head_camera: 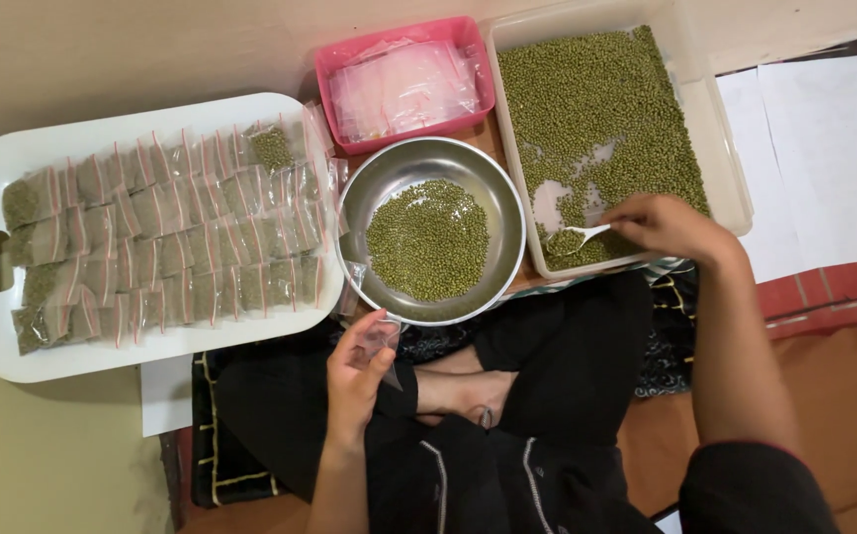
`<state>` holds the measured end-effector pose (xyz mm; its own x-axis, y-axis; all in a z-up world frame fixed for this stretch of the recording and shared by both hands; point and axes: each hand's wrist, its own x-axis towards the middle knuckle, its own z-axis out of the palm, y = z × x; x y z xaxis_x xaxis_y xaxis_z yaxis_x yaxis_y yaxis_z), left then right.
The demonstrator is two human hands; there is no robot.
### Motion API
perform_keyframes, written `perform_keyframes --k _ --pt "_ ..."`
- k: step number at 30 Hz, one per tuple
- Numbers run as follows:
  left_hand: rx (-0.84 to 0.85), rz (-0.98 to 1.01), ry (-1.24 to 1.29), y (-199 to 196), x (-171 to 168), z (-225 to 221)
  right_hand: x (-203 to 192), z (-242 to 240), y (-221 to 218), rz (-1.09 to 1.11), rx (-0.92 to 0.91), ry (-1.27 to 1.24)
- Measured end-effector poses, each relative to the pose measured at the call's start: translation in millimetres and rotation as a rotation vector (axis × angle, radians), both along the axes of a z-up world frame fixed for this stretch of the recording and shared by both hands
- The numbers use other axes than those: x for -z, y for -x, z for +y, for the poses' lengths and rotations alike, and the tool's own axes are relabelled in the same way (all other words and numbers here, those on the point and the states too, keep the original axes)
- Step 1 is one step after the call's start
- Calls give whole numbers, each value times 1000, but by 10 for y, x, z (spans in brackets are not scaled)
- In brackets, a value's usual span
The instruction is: A person manually scoops green beans into small plastic bags using a spoon and organizes them on a tray.
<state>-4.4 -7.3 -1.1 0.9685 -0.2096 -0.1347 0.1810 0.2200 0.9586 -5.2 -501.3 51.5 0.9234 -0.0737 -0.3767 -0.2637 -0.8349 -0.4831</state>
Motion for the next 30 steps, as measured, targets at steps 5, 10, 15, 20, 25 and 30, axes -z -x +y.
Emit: perform_keyframes --k 5,10,15,20,25,30 --pt "3 -5 0 10 -7 -12 67 -67 36 -24 24 -6" --pt "130 55 120 -33 -108 62 -278 107 -117 133 100 97" --pt "129 38 96 -54 -121 81 -675 296 -202 16 69 105" --pt "65 9 41 -26 -54 62 -656 592 -563 -35 -46 110" --pt "-5 -22 -43 9 -100 118 -483 1161 -1011 -177 -249 149" --pt "-30 9 -51 26 -121 192 340 1272 -1370 -632 -406 598"
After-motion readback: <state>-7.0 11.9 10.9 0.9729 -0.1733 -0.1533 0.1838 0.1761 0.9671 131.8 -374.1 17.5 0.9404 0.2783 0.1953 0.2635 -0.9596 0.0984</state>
